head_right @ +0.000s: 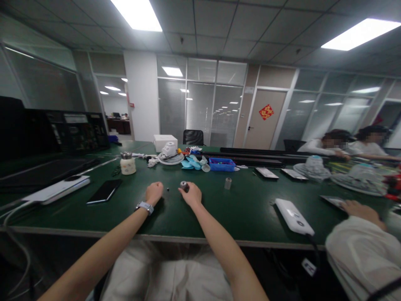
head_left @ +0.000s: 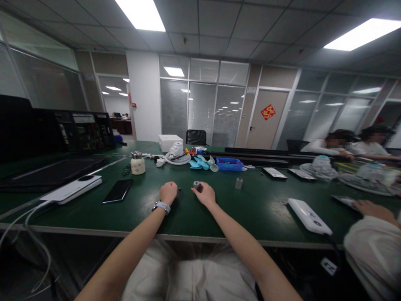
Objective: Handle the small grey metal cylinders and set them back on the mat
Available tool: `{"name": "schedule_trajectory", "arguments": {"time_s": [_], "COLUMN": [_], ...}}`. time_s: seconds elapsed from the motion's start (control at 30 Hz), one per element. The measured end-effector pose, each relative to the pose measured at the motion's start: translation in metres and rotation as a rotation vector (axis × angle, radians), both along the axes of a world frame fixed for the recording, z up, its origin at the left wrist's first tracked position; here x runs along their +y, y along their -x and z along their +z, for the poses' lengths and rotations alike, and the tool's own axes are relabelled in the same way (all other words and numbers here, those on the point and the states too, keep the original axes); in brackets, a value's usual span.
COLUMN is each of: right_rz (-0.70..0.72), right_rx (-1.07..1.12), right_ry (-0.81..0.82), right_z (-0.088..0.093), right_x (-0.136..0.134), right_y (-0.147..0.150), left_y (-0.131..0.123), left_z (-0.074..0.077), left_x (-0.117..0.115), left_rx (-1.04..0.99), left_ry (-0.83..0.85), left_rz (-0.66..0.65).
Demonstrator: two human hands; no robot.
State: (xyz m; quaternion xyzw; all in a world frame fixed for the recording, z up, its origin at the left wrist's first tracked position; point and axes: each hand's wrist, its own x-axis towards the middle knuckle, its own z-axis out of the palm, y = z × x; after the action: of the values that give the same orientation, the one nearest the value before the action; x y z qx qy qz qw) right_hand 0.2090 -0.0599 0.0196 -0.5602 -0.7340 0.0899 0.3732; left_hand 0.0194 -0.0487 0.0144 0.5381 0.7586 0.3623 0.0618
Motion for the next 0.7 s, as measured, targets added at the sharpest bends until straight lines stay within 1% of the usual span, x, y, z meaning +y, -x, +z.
{"name": "schedule_trajectory", "arguments": {"time_s": [0.23,0.4,0.7], "right_rz": [0.002,0.003,0.081], "right_rx": [0.065,0.061,0.046], "right_ry": [0.027,0.048,0.037], "right_z": [-0.0036,-0.006,-0.0086], "right_x": [0.0047,0.0094,0.0088], "right_y": [-0.001,-0.0011,-0.001], "left_y": [0.0007,-0.0002,-0.0029], "left_z": [-0.0015,-0.0001,0.0026], "left_x": [0.0003,-0.0008,-0.005], "left_rx": [0.022,0.043,0.028], "left_ry": [-0.012,-0.011,-0.007], "left_rz": [-0.03,-0.03,-0.04]}}
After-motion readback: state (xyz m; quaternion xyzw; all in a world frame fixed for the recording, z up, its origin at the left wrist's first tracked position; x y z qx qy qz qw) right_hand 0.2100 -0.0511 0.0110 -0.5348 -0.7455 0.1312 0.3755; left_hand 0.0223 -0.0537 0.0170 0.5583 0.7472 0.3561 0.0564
